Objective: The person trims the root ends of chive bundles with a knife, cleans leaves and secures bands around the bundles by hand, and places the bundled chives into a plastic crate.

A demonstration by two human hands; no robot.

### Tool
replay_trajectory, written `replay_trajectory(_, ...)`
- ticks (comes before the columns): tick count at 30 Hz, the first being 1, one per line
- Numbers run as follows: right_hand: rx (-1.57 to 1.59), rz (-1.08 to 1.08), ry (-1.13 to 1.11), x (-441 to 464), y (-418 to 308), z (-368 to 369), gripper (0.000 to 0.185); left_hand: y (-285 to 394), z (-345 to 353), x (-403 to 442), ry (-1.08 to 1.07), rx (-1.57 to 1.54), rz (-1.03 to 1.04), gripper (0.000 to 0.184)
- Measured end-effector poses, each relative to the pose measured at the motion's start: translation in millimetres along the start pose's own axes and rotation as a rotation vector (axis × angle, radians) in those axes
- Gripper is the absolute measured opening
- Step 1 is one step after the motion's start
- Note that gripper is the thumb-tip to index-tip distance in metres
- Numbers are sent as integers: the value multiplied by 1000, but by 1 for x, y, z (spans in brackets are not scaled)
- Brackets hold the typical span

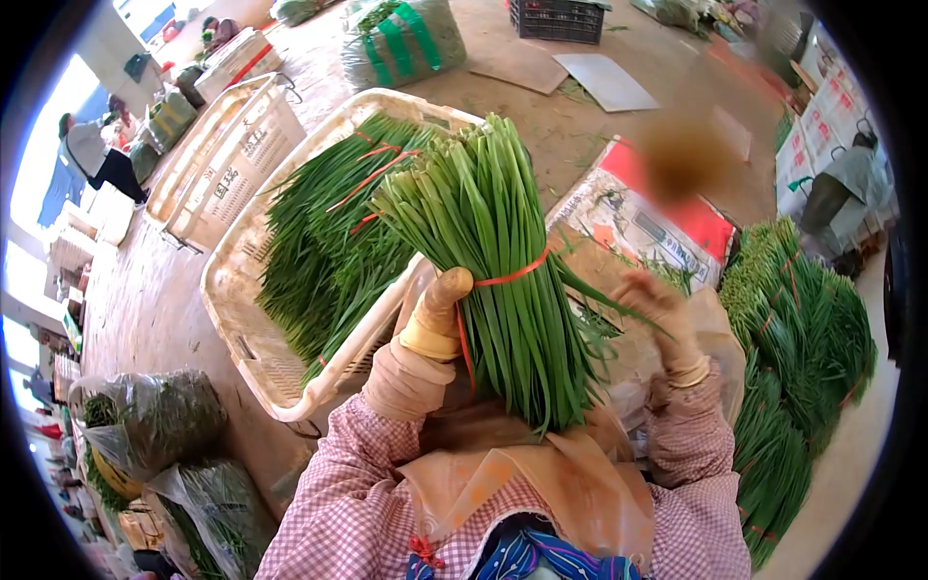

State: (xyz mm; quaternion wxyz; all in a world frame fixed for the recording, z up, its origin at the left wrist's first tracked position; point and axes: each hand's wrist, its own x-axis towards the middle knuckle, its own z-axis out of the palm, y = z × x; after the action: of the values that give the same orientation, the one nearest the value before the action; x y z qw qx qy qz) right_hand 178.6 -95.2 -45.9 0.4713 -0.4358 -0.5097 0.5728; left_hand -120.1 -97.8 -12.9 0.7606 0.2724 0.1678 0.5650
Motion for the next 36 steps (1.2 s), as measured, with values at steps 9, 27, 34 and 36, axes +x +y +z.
replay_trajectory(9,-537,-406,-84,-8,-76,50,96,-2,33,9,-23,270,33,69)
replay_trajectory(27,81,-28,-382,-12,-33,141,74,29,24,-55,-141,420,247,84)
replay_trajectory(34,32,241,-742,-8,-78,202,88,63,2,-104,193,257,468,87)
replay_trajectory(36,-234,265,-817,-3,-66,205,92,72,-13,-109,222,310,572,84)
